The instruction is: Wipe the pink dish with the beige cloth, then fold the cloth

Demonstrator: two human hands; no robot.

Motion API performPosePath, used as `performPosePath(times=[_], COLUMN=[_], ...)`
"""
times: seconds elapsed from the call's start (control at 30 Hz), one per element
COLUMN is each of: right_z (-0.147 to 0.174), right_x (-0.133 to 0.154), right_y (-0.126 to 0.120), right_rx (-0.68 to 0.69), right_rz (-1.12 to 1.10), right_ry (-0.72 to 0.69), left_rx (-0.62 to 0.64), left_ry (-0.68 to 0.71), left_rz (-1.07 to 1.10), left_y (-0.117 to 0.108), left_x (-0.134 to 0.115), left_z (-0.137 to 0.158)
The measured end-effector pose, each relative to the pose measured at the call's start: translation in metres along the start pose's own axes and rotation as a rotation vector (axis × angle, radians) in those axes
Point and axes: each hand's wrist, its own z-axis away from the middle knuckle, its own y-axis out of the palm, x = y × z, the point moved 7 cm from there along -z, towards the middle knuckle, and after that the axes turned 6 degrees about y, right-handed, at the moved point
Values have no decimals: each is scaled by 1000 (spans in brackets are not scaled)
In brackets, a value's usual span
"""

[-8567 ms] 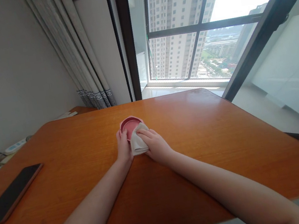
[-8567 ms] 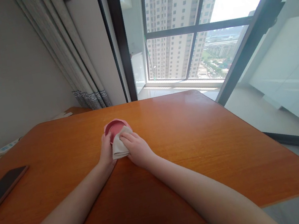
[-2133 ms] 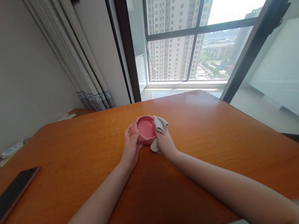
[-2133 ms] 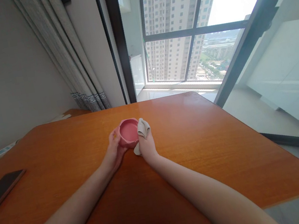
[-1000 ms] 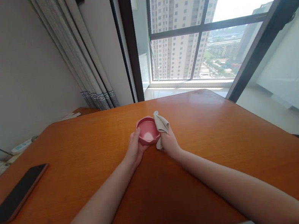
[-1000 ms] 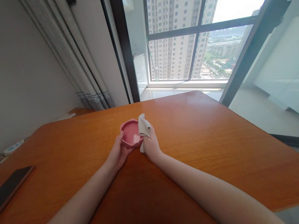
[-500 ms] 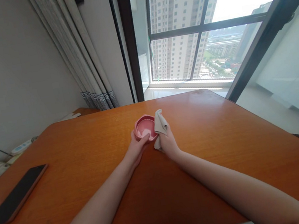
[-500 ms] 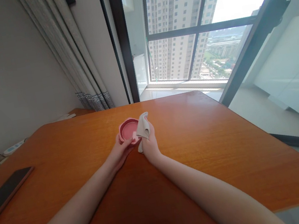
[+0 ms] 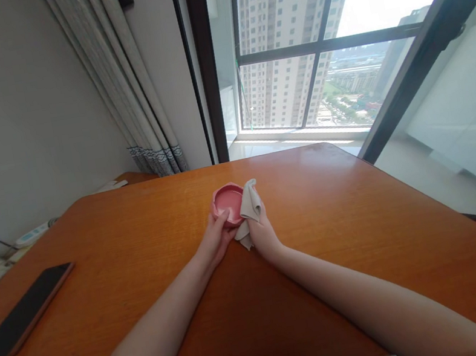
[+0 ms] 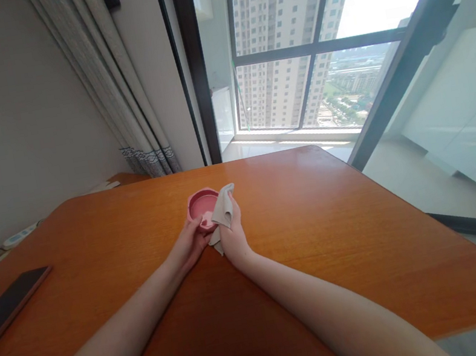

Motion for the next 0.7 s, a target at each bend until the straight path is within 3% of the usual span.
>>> performPosePath(times=[0.17, 0.33, 0.53, 0.7], right_z=[-21, -39, -10, 10], right_x=[10, 8, 2, -8], right_y=[-14, -18, -5, 11], right_rx=[75, 188, 12, 76], right_rz=[41, 110, -26, -77], right_ry=[-91, -66, 144, 226], left_rx=[70, -11, -94, -65], left_ry=[-30, -41, 59, 87], left_rz=[-33, -153, 14, 128], left_y=[0, -9, -13, -16], left_x=[-4, -2, -4, -8], left_z=[0, 1, -4, -11])
